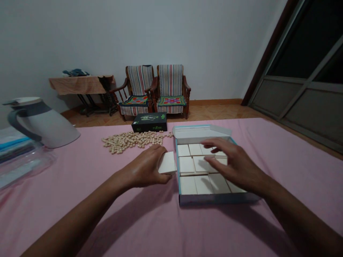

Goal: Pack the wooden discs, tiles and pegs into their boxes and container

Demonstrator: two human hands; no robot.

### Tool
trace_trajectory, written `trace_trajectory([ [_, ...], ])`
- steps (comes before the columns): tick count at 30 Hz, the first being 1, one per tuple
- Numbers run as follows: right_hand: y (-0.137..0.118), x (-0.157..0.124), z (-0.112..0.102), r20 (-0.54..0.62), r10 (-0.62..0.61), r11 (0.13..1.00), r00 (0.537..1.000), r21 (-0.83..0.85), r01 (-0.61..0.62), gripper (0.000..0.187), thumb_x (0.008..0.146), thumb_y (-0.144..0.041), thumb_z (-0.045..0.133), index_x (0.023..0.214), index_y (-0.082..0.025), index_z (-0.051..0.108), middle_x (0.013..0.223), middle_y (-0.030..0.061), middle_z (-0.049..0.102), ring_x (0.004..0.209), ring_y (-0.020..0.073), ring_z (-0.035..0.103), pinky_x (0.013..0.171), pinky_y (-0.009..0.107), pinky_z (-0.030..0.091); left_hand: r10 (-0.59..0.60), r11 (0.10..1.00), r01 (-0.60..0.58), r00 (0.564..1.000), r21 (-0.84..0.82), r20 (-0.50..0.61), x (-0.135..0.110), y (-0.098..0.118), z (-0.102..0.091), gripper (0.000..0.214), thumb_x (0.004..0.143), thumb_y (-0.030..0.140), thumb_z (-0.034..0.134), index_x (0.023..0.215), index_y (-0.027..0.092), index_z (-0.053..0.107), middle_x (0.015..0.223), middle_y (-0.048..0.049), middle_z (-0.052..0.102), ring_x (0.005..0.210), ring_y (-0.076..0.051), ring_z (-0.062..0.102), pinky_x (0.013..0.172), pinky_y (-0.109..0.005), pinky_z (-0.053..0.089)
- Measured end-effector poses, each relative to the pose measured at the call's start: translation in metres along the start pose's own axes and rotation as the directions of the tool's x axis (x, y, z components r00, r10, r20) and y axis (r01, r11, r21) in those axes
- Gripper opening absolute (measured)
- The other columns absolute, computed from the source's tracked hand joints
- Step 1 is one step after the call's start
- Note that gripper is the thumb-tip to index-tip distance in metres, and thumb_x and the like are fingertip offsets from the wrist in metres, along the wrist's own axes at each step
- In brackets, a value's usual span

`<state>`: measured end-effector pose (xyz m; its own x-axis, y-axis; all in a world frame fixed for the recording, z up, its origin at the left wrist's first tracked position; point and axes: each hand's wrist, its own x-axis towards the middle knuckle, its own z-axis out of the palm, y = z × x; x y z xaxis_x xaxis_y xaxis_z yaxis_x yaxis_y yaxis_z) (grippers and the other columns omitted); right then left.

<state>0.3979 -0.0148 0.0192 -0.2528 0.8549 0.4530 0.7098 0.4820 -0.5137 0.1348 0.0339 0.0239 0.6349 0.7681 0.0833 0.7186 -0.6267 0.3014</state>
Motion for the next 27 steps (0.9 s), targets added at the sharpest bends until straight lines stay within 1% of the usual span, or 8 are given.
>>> trace_trajectory([
  [3,-0.024,0.007,0.014,0.144,-0.168,0.985,0.975,0.063,0.160,0.050,0.079,-0.028,0.060,0.126,-0.022,0.045,0.124,0.0095,0.054,0.113,0.0239,0.050,0.093,0.042,0.044,0.069,0.997,-0.069,0.998,-0.016,-0.014,0.012,0.016,-0.002,0.032,0.062,0.037,0.066,0.085,0.019,0.052,0.088,-0.0050,0.055,0.082,-0.023,0.052,0.068,-0.032,0.042],
  [6,-0.031,0.010,0.021,0.192,-0.189,0.982,0.963,0.052,0.183,0.055,0.077,-0.028,0.062,0.128,-0.021,0.042,0.122,0.0110,0.052,0.113,0.0251,0.047,0.093,0.044,0.042,0.124,0.991,-0.125,0.992,-0.046,-0.018,0.021,0.024,0.003,0.037,0.062,0.038,0.068,0.089,0.018,0.053,0.090,-0.0066,0.056,0.086,-0.025,0.053,0.071,-0.034,0.043],
  [12,-0.026,0.011,0.021,0.213,-0.130,0.990,0.968,-0.031,0.140,0.046,0.075,-0.024,0.063,0.118,-0.021,0.048,0.106,0.0087,0.053,0.101,0.0245,0.047,0.084,0.042,0.042,0.184,0.980,-0.185,0.983,-0.073,-0.022,0.031,0.028,0.010,0.042,0.063,0.036,0.069,0.098,0.018,0.055,0.097,-0.0081,0.057,0.093,-0.027,0.053,0.078,-0.037,0.044],
  [15,-0.023,0.011,0.019,0.246,-0.077,0.993,0.966,-0.070,0.096,0.041,0.073,-0.024,0.064,0.111,-0.020,0.050,0.101,0.0079,0.052,0.096,0.0232,0.048,0.080,0.039,0.043,0.222,0.972,-0.223,0.975,-0.078,-0.013,0.038,0.033,0.012,0.042,0.061,0.033,0.070,0.097,0.017,0.055,0.098,-0.0083,0.057,0.095,-0.027,0.052,0.079,-0.036,0.045],
  [18,-0.016,0.013,0.011,0.265,-0.007,0.992,0.964,-0.116,0.039,0.037,0.070,-0.027,0.065,0.103,-0.019,0.051,0.098,0.0073,0.052,0.092,0.0226,0.048,0.076,0.037,0.043,0.226,0.973,-0.225,0.974,-0.053,0.008,0.046,0.038,0.015,0.040,0.060,0.034,0.071,0.093,0.016,0.055,0.095,-0.0081,0.057,0.090,-0.025,0.053,0.075,-0.034,0.045],
  [20,-0.008,0.014,0.000,0.270,0.023,0.992,0.963,-0.123,0.011,0.037,0.068,-0.027,0.065,0.100,-0.019,0.051,0.098,0.0067,0.052,0.091,0.0220,0.049,0.076,0.035,0.043,0.211,0.977,-0.211,0.977,-0.024,0.020,0.053,0.038,0.018,0.041,0.060,0.038,0.070,0.091,0.016,0.055,0.093,-0.0083,0.056,0.087,-0.025,0.053,0.073,-0.033,0.045],
  [24,0.017,0.010,-0.025,0.281,0.109,0.988,0.954,-0.132,-0.074,0.037,0.064,-0.022,0.066,0.098,-0.020,0.050,0.097,0.0049,0.053,0.087,0.0196,0.051,0.074,0.032,0.044,0.182,0.982,-0.185,0.982,0.047,0.050,0.066,0.037,0.024,0.052,0.060,0.044,0.070,0.099,0.014,0.055,0.100,-0.0110,0.057,0.092,-0.027,0.053,0.078,-0.036,0.043],
  [27,0.038,0.002,-0.030,0.328,0.183,0.973,0.927,-0.194,-0.123,0.037,0.063,-0.021,0.066,0.097,-0.019,0.051,0.096,0.0057,0.053,0.087,0.0202,0.052,0.073,0.032,0.045,0.148,0.979,-0.160,0.984,0.129,0.095,0.073,0.039,0.031,0.053,0.059,0.048,0.069,0.099,0.014,0.056,0.101,-0.0123,0.059,0.094,-0.029,0.054,0.082,-0.040,0.039],
])
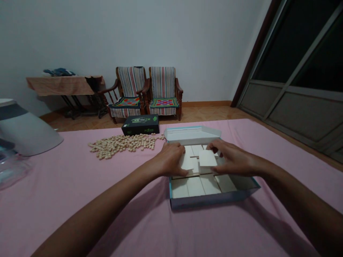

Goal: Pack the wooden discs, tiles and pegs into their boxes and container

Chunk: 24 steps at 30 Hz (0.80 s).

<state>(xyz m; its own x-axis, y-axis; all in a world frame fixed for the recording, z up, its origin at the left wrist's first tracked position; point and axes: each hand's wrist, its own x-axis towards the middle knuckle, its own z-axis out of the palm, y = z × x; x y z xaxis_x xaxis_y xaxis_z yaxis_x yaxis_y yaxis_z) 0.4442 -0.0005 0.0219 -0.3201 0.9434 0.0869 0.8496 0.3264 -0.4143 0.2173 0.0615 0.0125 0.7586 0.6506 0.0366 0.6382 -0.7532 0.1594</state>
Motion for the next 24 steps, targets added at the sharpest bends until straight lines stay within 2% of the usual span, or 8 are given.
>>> trace_trajectory([
  [2,0.011,-0.002,0.009,0.038,0.020,0.999,0.999,-0.027,-0.019,0.037,0.063,-0.021,0.065,0.097,-0.017,0.051,0.096,0.0064,0.053,0.087,0.0206,0.052,0.073,0.033,0.045,-0.020,0.999,0.019,0.999,0.039,0.031,0.003,0.002,0.003,0.053,0.060,0.050,0.068,0.096,0.013,0.058,0.100,-0.0132,0.060,0.093,-0.031,0.055,0.084,-0.043,0.037],
  [6,0.023,0.002,0.026,0.038,0.042,0.999,0.998,-0.035,-0.040,0.039,0.063,-0.022,0.067,0.098,-0.016,0.051,0.095,0.0070,0.054,0.087,0.0207,0.053,0.073,0.033,0.045,-0.043,0.996,0.039,0.998,0.085,0.041,0.004,0.004,0.007,0.053,0.060,0.053,0.067,0.093,0.012,0.058,0.098,-0.0143,0.060,0.091,-0.032,0.056,0.085,-0.045,0.035],
  [11,0.020,0.009,0.034,0.080,0.074,0.996,0.994,-0.056,-0.069,0.045,0.061,-0.021,0.070,0.102,-0.016,0.052,0.100,0.0085,0.054,0.093,0.0226,0.051,0.080,0.035,0.044,-0.049,0.996,0.044,0.997,0.080,0.062,0.003,0.002,0.006,0.052,0.061,0.054,0.066,0.093,0.013,0.058,0.101,-0.0138,0.060,0.095,-0.031,0.054,0.086,-0.044,0.034],
  [15,0.019,0.007,0.036,0.091,0.079,0.996,0.993,-0.038,-0.075,0.049,0.061,-0.021,0.071,0.106,-0.016,0.052,0.105,0.0097,0.053,0.100,0.0238,0.050,0.087,0.038,0.042,-0.061,0.997,0.057,0.995,0.055,0.076,0.002,0.002,0.005,0.056,0.062,0.052,0.067,0.101,0.013,0.059,0.103,-0.0132,0.060,0.098,-0.030,0.054,0.086,-0.042,0.034],
  [19,0.021,0.000,0.032,0.018,0.032,0.999,0.999,-0.026,-0.032,0.059,0.061,-0.019,0.071,0.117,-0.017,0.049,0.114,0.0112,0.051,0.111,0.0260,0.047,0.095,0.041,0.039,-0.054,0.998,0.053,0.997,0.028,0.063,0.002,0.000,0.005,0.055,0.062,0.051,0.068,0.101,0.013,0.061,0.102,-0.0124,0.061,0.096,-0.029,0.055,0.086,-0.041,0.034],
  [21,0.019,-0.001,0.028,-0.037,0.003,1.000,0.999,-0.017,-0.004,0.055,0.066,-0.020,0.068,0.118,-0.019,0.050,0.116,0.0104,0.052,0.111,0.0254,0.048,0.094,0.041,0.039,-0.048,0.999,0.048,0.997,0.006,0.064,0.003,-0.001,0.006,0.055,0.062,0.051,0.069,0.101,0.014,0.061,0.103,-0.0120,0.061,0.097,-0.030,0.055,0.086,-0.041,0.034],
  [24,0.008,0.003,0.025,-0.055,-0.009,1.000,0.998,0.020,0.010,0.044,0.072,-0.022,0.063,0.115,-0.020,0.052,0.114,0.0094,0.054,0.104,0.0225,0.053,0.088,0.038,0.044,-0.036,0.999,0.038,0.998,-0.028,0.052,0.002,-0.003,0.007,0.059,0.061,0.052,0.071,0.107,0.017,0.060,0.107,-0.0115,0.060,0.102,-0.031,0.053,0.088,-0.042,0.033],
])
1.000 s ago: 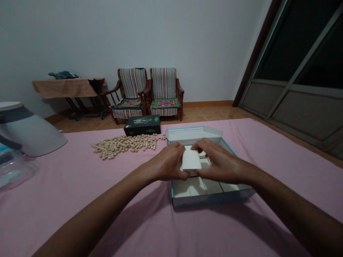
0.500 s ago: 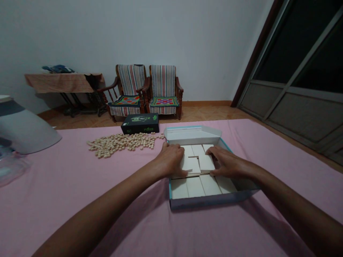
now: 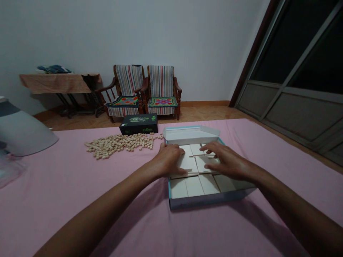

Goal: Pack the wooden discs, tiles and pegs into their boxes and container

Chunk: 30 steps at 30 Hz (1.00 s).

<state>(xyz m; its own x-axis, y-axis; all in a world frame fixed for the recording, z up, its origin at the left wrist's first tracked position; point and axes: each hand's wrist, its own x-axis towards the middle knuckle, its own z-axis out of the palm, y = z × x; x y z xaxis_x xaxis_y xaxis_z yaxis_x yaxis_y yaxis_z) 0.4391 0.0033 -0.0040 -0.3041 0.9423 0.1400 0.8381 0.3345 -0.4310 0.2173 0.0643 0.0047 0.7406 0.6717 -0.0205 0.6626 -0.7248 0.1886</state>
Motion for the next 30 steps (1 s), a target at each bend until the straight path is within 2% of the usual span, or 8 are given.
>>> trace_trajectory([
  [6,-0.031,0.022,0.017,0.046,-0.124,0.992,0.991,-0.031,0.125,0.051,0.069,-0.017,0.066,0.117,-0.016,0.049,0.115,0.0110,0.054,0.110,0.0235,0.047,0.093,0.039,0.038,0.017,0.999,-0.020,0.998,-0.047,-0.057,-0.012,-0.007,-0.001,0.081,0.059,0.043,0.076,0.129,0.017,0.043,0.125,-0.0145,0.055,0.114,-0.033,0.047,0.093,-0.045,0.031],
  [10,-0.042,0.035,0.029,0.134,-0.130,0.982,0.983,-0.124,0.146,0.047,0.070,-0.024,0.067,0.113,-0.013,0.052,0.112,0.0138,0.055,0.105,0.0259,0.047,0.089,0.041,0.038,0.023,0.995,-0.032,0.995,-0.098,-0.096,-0.021,-0.015,-0.004,0.076,0.062,0.036,0.075,0.129,0.021,0.043,0.125,-0.0113,0.056,0.115,-0.032,0.048,0.095,-0.045,0.029],
  [14,-0.044,0.038,0.035,0.144,-0.136,0.977,0.980,-0.142,0.156,0.042,0.072,-0.029,0.065,0.108,-0.012,0.053,0.109,0.0140,0.054,0.101,0.0256,0.047,0.085,0.039,0.039,0.033,0.989,-0.048,0.994,-0.139,-0.108,-0.023,-0.014,-0.005,0.066,0.063,0.034,0.074,0.123,0.022,0.048,0.122,-0.0088,0.059,0.113,-0.030,0.050,0.094,-0.045,0.030],
  [17,-0.041,0.034,0.027,0.127,-0.110,0.984,0.986,-0.125,0.126,0.044,0.070,-0.028,0.065,0.109,-0.013,0.051,0.108,0.0129,0.054,0.100,0.0254,0.047,0.085,0.038,0.040,0.040,0.988,-0.053,0.995,-0.146,-0.091,-0.021,-0.012,-0.005,0.061,0.063,0.031,0.074,0.118,0.022,0.051,0.119,-0.0075,0.061,0.110,-0.030,0.053,0.094,-0.046,0.031],
  [21,-0.026,0.020,-0.003,0.041,-0.087,0.988,0.995,-0.124,0.091,0.046,0.068,-0.025,0.064,0.111,-0.016,0.049,0.111,0.0105,0.053,0.105,0.0244,0.046,0.088,0.036,0.038,0.018,0.989,-0.032,0.995,-0.143,-0.099,-0.021,-0.014,-0.002,0.059,0.064,0.032,0.074,0.117,0.019,0.053,0.116,-0.0085,0.063,0.110,-0.030,0.053,0.094,-0.046,0.032],
  [24,-0.009,0.005,-0.024,0.041,-0.010,0.977,0.999,-0.213,0.019,0.042,0.068,-0.024,0.063,0.107,-0.018,0.051,0.108,0.0097,0.055,0.101,0.0248,0.048,0.086,0.037,0.039,-0.012,0.987,-0.015,0.987,-0.162,-0.161,-0.023,-0.020,0.002,0.052,0.069,0.032,0.071,0.117,0.020,0.055,0.118,-0.0089,0.062,0.112,-0.030,0.052,0.094,-0.047,0.033],
  [26,0.002,-0.004,-0.031,0.041,0.038,0.946,0.998,-0.323,-0.023,0.038,0.067,-0.024,0.063,0.103,-0.019,0.052,0.104,0.0092,0.056,0.098,0.0266,0.049,0.083,0.040,0.038,-0.027,0.983,-0.013,0.976,-0.182,-0.216,-0.024,-0.022,0.005,0.047,0.072,0.032,0.068,0.116,0.020,0.055,0.119,-0.0090,0.062,0.112,-0.029,0.053,0.094,-0.047,0.034],
  [30,0.017,-0.015,-0.027,0.043,0.030,0.884,0.999,-0.467,-0.007,0.036,0.065,-0.028,0.065,0.097,-0.019,0.054,0.100,0.0088,0.059,0.094,0.0292,0.050,0.084,0.047,0.033,-0.049,0.975,-0.028,0.941,-0.222,-0.336,-0.027,-0.024,0.008,0.037,0.076,0.029,0.064,0.111,0.021,0.057,0.114,-0.0073,0.064,0.108,-0.026,0.055,0.093,-0.045,0.038],
])
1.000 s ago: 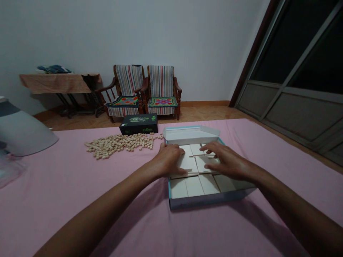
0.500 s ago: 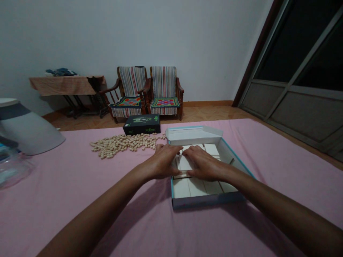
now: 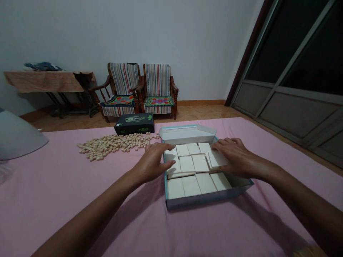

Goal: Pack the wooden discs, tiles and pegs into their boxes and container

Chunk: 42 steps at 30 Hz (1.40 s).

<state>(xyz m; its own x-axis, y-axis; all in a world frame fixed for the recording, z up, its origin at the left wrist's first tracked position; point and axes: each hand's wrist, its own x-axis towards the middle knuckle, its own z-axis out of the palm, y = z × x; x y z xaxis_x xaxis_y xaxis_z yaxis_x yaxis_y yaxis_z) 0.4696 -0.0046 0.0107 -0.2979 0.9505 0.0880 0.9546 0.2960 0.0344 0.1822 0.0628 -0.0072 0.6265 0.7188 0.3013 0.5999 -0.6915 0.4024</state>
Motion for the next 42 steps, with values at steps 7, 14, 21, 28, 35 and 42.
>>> trace_trajectory([
  [7,0.001,0.001,0.027,0.011,-0.027,0.997,1.000,0.069,0.026,0.040,0.063,-0.023,0.066,0.101,-0.020,0.053,0.101,0.0082,0.061,0.099,0.0280,0.053,0.093,0.049,0.024,-0.018,0.996,0.007,0.991,-0.087,-0.130,-0.011,-0.002,-0.009,0.029,0.080,0.030,0.058,0.107,0.020,0.060,0.110,-0.0072,0.065,0.105,-0.023,0.058,0.092,-0.040,0.043],
  [14,0.013,-0.003,0.002,-0.104,0.093,0.985,0.990,0.156,-0.076,0.045,0.069,-0.030,0.064,0.112,-0.020,0.053,0.111,0.0108,0.055,0.105,0.0295,0.049,0.088,0.045,0.035,-0.091,0.989,0.068,0.980,-0.132,-0.175,-0.033,-0.012,-0.012,0.026,0.082,0.032,0.055,0.105,0.021,0.061,0.109,-0.0058,0.066,0.103,-0.022,0.058,0.091,-0.039,0.044],
  [21,-0.011,-0.002,-0.019,-0.021,-0.037,0.929,0.999,0.368,0.042,0.050,0.069,-0.036,0.066,0.116,-0.022,0.052,0.112,0.0084,0.054,0.105,0.0256,0.048,0.088,0.038,0.040,-0.159,0.950,0.136,0.985,-0.281,-0.061,-0.052,-0.016,0.006,0.025,0.084,0.035,0.052,0.103,0.022,0.063,0.103,-0.0051,0.067,0.093,-0.020,0.060,0.081,-0.034,0.049],
  [28,-0.078,0.015,-0.014,0.218,-0.241,0.852,0.946,0.514,0.099,0.054,0.066,-0.034,0.071,0.115,-0.020,0.054,0.112,0.0086,0.053,0.102,0.0244,0.048,0.086,0.037,0.041,-0.176,0.864,0.169,0.984,-0.474,0.029,-0.055,-0.014,0.020,0.026,0.085,0.033,0.052,0.104,0.018,0.061,0.096,-0.0064,0.066,0.085,-0.017,0.060,0.080,-0.032,0.049],
  [35,-0.096,0.025,-0.007,0.206,-0.295,0.826,0.933,0.546,0.141,0.055,0.068,-0.033,0.071,0.118,-0.018,0.053,0.113,0.0099,0.054,0.104,0.0239,0.049,0.086,0.037,0.042,-0.176,0.849,0.171,0.984,-0.499,0.038,-0.056,-0.017,0.022,0.023,0.084,0.033,0.053,0.099,0.018,0.063,0.093,-0.0059,0.067,0.085,-0.018,0.061,0.080,-0.032,0.049],
  [42,-0.056,0.026,-0.005,-0.087,-0.037,0.831,0.996,0.550,0.079,0.031,0.081,-0.035,0.057,0.108,-0.020,0.059,0.106,0.0076,0.062,0.095,0.0200,0.057,0.082,0.035,0.046,-0.198,0.845,0.188,0.980,-0.501,0.034,-0.057,-0.022,0.021,0.022,0.084,0.032,0.053,0.097,0.018,0.063,0.094,-0.0061,0.067,0.085,-0.018,0.062,0.081,-0.032,0.049],
])
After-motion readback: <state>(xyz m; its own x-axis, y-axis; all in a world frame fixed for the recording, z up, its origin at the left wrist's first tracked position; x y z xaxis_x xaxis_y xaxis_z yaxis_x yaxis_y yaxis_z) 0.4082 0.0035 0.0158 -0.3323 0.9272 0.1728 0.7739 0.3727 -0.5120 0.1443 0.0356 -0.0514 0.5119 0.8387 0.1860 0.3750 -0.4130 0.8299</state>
